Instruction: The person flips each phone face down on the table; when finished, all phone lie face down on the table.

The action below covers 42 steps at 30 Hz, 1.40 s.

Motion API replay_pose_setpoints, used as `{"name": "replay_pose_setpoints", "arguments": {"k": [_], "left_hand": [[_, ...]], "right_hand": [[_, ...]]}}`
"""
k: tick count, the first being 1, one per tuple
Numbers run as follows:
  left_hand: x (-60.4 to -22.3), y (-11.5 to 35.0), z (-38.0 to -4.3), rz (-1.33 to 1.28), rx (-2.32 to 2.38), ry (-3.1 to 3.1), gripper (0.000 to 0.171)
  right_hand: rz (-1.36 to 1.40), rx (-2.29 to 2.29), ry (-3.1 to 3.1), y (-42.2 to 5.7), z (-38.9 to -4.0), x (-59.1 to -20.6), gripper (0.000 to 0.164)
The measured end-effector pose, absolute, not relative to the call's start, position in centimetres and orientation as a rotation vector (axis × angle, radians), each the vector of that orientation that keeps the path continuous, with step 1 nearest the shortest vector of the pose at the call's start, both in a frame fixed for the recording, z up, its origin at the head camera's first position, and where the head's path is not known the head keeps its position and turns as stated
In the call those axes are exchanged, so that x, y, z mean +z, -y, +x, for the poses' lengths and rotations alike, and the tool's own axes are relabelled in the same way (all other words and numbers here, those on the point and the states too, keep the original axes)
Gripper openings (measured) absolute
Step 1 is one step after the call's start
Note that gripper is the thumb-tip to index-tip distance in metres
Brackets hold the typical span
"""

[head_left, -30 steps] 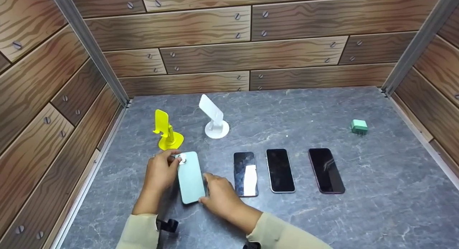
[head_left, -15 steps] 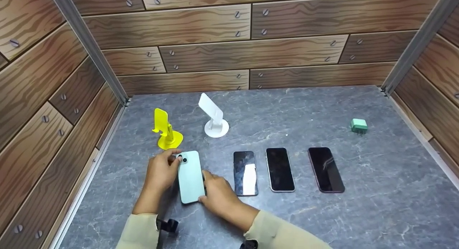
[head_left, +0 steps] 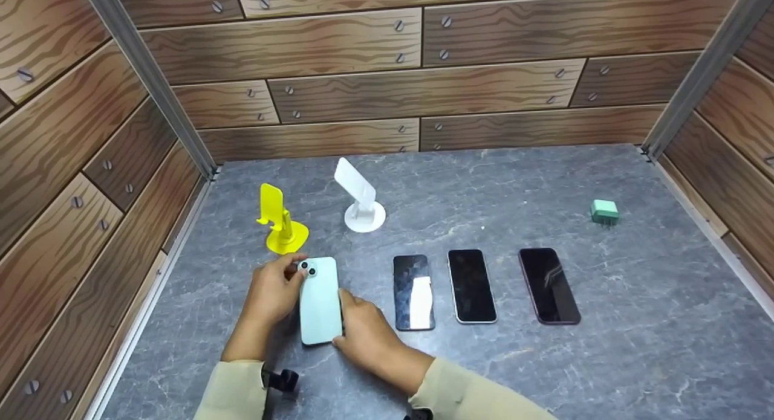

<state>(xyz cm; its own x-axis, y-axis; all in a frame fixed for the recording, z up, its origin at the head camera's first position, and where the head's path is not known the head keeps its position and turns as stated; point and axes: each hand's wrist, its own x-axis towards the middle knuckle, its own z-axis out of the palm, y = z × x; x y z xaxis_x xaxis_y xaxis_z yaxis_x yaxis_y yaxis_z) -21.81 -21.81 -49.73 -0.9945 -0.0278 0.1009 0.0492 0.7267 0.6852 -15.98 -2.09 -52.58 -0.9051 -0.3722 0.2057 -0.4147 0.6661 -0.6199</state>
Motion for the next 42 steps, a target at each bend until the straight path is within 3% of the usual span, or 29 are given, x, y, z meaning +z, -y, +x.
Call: {"name": "replay_pose_setpoints", "arguments": {"k": [5,12,42], "left_hand": [[-50.0,21.9,-21.8,-0.057,-1.134,2.862,0.039],[-50.5,22.4,-21.8,-0.061,-1.120,2.917,0.042],[-52.3,23.5,-22.5,-0.010,-1.052,2.938,0.038]], "right_hand": [[0.691,1.049,2.824,2.4,-15.8,-52.7,0.087],[0.716,1.026,2.836,2.5,-15.7,-52.8,0.091],[0.738,0.909,2.843,3.4,-16.0,-52.8,0.079]]}}
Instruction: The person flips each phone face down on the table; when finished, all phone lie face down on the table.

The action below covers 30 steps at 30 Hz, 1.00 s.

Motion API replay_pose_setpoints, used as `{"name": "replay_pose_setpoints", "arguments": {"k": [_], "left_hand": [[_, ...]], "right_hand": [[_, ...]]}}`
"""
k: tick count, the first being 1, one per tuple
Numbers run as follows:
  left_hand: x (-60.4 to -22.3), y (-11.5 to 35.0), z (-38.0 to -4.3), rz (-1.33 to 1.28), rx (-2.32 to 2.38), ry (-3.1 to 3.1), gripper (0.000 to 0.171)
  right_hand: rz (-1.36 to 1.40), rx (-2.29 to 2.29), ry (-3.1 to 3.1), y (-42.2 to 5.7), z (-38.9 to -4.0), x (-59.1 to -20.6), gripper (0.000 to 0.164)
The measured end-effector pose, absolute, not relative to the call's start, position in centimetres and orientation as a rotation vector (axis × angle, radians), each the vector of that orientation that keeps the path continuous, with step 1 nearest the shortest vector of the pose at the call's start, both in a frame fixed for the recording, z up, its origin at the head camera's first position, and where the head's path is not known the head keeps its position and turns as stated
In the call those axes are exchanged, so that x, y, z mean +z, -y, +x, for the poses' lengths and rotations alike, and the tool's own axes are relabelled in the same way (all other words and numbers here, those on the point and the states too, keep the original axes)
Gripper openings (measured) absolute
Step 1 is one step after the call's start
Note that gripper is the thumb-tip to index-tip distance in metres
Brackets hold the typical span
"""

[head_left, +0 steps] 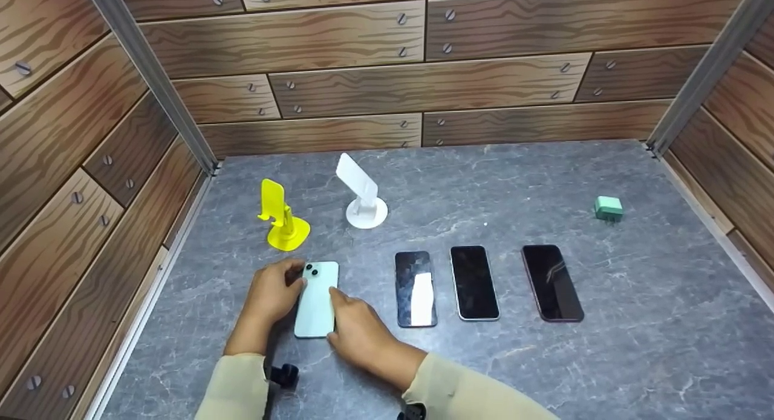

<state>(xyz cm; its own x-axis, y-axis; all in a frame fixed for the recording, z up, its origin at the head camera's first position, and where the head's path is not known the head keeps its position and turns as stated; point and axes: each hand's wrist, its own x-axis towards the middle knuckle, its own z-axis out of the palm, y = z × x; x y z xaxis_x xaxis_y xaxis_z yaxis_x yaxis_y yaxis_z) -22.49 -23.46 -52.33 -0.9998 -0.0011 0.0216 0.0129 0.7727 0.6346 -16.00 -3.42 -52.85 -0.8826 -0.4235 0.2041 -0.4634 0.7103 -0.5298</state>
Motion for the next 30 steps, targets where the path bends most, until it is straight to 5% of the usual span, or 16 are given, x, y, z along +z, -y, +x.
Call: {"name": "replay_pose_setpoints", "arguments": {"k": [15,30], "left_hand": [[-52.1,23.0,-22.2,0.035,-1.011,2.957,0.039],[-52.1,23.3,-21.9,-0.062,-0.920,2.999,0.040]], "right_hand": [[0.834,1.147,2.884,0.0,-16.6,-52.0,0.081],[0.311,1.080,2.877,-9.7,-16.2,-50.2,0.079]]}}
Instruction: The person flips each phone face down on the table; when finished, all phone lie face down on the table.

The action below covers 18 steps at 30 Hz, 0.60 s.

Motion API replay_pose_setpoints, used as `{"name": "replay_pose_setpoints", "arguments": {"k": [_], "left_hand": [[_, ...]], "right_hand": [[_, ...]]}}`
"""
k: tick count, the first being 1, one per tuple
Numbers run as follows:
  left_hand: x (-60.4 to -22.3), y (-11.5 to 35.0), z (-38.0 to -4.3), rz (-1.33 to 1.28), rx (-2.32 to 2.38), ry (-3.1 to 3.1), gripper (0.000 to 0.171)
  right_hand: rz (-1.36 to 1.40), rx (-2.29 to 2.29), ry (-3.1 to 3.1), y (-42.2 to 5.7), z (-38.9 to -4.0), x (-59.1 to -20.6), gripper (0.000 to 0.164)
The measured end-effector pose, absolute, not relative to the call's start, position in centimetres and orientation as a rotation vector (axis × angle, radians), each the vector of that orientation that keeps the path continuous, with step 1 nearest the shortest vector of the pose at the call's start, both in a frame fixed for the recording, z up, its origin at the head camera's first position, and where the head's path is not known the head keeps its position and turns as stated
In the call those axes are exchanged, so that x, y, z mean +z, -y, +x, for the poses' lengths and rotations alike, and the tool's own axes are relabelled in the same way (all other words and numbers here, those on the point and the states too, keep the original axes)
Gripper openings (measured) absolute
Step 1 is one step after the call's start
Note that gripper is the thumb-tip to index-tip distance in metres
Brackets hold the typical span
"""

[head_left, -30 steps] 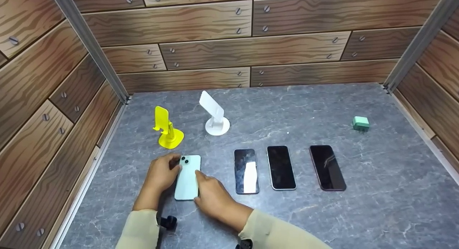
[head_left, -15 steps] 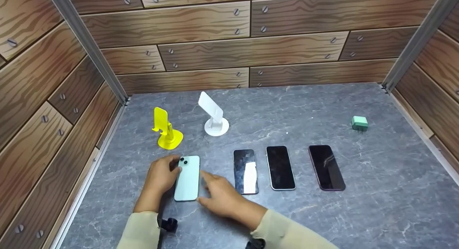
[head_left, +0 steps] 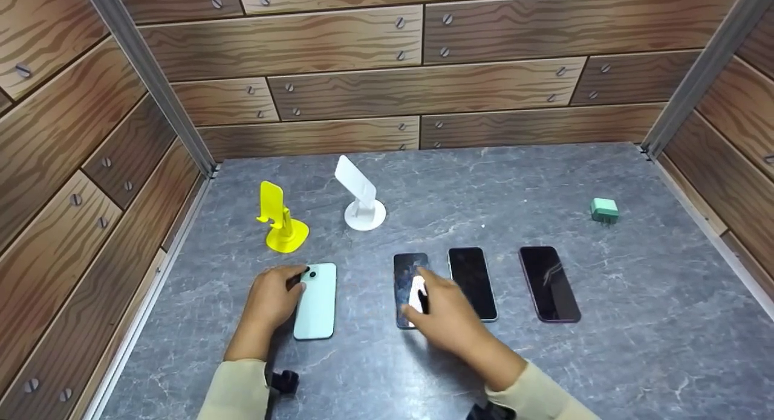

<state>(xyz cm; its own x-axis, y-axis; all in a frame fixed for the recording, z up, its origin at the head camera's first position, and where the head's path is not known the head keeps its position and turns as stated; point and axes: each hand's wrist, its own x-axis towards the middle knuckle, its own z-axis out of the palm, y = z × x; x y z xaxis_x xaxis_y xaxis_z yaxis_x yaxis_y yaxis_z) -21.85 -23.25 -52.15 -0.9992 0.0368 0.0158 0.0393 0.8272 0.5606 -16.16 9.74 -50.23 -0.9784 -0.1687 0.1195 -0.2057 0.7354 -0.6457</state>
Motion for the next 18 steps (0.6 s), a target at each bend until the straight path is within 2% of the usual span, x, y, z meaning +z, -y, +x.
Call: {"name": "replay_pose_setpoints", "arguments": {"k": [11,18], "left_hand": [[-52.4,22.8,-21.5,-0.042,-0.863,2.983,0.041],[-51.9,20.5,-21.1,-0.188,-0.754,2.914,0.063]], "right_hand": [[0.247,1.097,2.939,-10.8,-16.1,-51.2,0.078],[0.246,1.113,2.940,-11.1,-16.2,-51.5,0.080]]}}
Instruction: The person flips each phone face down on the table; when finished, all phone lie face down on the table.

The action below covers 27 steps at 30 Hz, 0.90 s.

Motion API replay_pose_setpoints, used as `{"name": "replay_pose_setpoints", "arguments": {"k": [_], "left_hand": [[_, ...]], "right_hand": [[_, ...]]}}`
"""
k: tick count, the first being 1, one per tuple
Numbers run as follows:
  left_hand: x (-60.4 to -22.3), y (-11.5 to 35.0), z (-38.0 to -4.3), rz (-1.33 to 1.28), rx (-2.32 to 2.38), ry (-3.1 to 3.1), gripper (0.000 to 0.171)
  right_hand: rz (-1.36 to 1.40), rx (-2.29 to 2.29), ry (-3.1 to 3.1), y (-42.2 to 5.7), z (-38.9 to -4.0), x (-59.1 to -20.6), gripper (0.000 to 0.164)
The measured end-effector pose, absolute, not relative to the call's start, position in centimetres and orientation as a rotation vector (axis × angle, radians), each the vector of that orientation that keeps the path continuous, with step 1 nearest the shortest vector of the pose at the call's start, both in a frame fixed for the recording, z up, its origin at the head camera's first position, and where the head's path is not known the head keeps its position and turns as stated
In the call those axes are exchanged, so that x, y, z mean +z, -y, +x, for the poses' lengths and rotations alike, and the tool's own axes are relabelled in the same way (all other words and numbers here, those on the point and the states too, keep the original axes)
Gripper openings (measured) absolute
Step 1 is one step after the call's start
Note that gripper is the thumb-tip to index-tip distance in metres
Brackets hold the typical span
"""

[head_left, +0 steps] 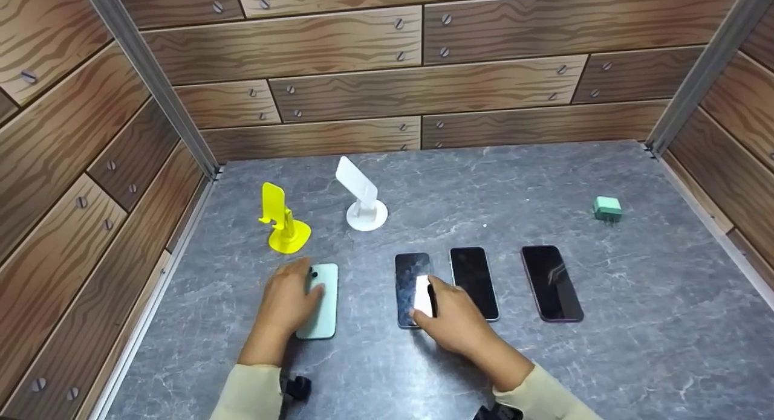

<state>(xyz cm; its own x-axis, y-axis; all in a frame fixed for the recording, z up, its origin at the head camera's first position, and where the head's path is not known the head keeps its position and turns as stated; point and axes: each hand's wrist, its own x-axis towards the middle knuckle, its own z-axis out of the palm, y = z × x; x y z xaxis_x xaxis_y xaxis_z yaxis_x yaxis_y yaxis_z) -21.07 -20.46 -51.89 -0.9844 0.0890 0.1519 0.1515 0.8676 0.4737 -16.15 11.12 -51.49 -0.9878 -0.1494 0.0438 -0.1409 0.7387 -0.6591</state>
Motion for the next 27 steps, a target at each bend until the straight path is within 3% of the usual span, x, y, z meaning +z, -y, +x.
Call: {"name": "replay_pose_setpoints", "arguments": {"k": [7,11,18,27], "left_hand": [[-51.6,16.2,-20.7,-0.417,-0.824,2.991,0.101],[-52.1,14.2,-20.2,-0.563,-0.855,3.053,0.113],[-52.6,11.9,-19.6,-0.784,-0.729,3.061,0.111],[-52.7,10.7,-19.8,-0.849,-0.667,3.031,0.101]], "right_hand": [[-0.232,-1.117,-2.869,-11.5,-16.1,-51.4,0.081],[-0.234,-1.115,-2.853,-11.6,-16.0,-51.5,0.081],[-0.269,-1.127,-2.871,-11.6,-16.2,-51.5,0.080],[-0.287,-1.138,-2.866,-11.5,-16.4,-51.4,0.081]]}}
